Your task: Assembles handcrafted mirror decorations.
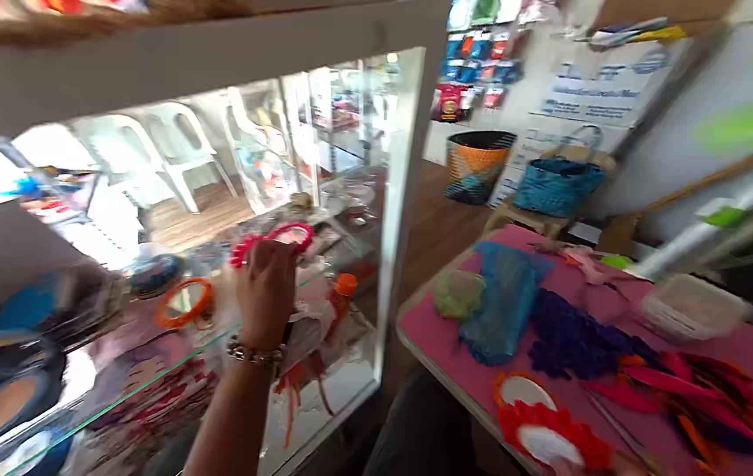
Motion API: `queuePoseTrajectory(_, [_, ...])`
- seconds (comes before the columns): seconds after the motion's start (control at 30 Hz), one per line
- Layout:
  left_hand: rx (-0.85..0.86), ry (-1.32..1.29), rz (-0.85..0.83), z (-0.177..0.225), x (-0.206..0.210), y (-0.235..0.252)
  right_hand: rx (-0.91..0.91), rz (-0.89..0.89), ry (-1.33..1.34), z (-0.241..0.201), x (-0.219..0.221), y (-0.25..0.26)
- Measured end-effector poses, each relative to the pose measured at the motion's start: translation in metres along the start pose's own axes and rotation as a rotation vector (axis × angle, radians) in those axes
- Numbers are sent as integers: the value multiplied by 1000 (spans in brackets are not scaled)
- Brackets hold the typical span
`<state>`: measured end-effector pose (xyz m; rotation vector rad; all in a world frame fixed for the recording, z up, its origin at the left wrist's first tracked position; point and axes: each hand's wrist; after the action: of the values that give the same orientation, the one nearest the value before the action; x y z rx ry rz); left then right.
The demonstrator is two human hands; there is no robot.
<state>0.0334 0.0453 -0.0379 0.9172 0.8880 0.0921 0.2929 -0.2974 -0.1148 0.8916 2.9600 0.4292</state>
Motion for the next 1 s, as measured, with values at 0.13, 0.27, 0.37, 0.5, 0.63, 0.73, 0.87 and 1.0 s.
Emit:
queuePoseTrajectory(0.13, [18, 34, -168, 17, 36, 13, 24, 98, -7, -3, 8, -1])
queuePoseTrajectory(0.27, [-46, -9, -253, 15, 48, 8, -135, 167, -92, 11, 10, 3])
queuePoseTrajectory(0.37, [3, -87, -197, 37, 41, -21, -416, 202, -416, 26, 7, 8])
queuePoseTrajectory(0.5, [105, -518, -428, 104, 34, -89, -703, 178, -817, 37, 3, 11])
queuePoseTrajectory(0.63, [-240, -1321, -982, 146, 49, -144, -719, 78, -876, 46, 4, 6])
queuePoseTrajectory(0.73, [-511, -1597, -1135, 160, 54, -151, -719, -9, -914, 48, 1, 3])
queuePoseTrajectory(0.87, [-618, -1612, -1232, 169, 54, -145, -727, -24, -939, 52, -2, 1])
queuePoseTrajectory(1.0, [-677, -1608, -1266, 168, 55, -145, -742, -44, -954, 55, -3, -1])
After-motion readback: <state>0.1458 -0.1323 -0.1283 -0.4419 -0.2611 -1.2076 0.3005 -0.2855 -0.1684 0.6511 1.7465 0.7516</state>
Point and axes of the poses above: each hand's wrist, its own y-axis towards the middle knuckle, its own x-axis out of the palm, z = x × y, and after that the axes turned 3 degrees about -z, right-handed
